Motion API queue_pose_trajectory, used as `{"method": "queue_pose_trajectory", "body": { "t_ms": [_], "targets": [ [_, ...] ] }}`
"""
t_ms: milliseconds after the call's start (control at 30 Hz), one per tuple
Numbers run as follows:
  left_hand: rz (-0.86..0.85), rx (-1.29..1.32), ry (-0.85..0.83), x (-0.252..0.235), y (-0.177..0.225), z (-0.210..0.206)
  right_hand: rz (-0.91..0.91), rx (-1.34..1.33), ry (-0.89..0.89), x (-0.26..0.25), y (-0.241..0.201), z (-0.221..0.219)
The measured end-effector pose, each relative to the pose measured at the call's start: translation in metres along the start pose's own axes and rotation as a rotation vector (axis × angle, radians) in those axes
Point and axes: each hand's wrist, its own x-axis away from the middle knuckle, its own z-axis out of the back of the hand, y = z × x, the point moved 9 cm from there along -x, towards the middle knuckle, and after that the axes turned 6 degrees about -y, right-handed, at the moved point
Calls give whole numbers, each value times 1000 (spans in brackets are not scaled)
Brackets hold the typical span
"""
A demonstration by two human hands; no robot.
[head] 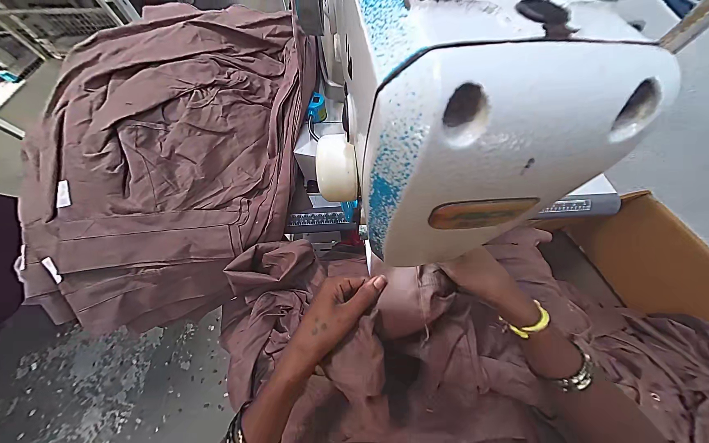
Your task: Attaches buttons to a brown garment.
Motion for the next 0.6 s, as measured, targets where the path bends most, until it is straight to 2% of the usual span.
{"method": "queue_pose_trajectory", "body": {
  "t_ms": [100,267,333,433,467,533,600],
  "targets": [
    [27,-145,107,-7,4,11,25,8,56,-10,-5,7],
    [20,-197,152,-6,3,14,5,132,67,-8,-2,13],
    [5,-202,167,-5,3,13,-2,286,179,-3,4,43],
    [-19,-195,178,-6,2,12,-5,625,565,13,29,114],
    [-22,-186,181,-6,0,13,-12,735,636,16,38,131],
    [-28,-181,185,-7,-2,14,10,860,642,14,55,150],
    [-40,-177,186,-6,-3,14,73,916,585,3,62,152]
  ]
}}
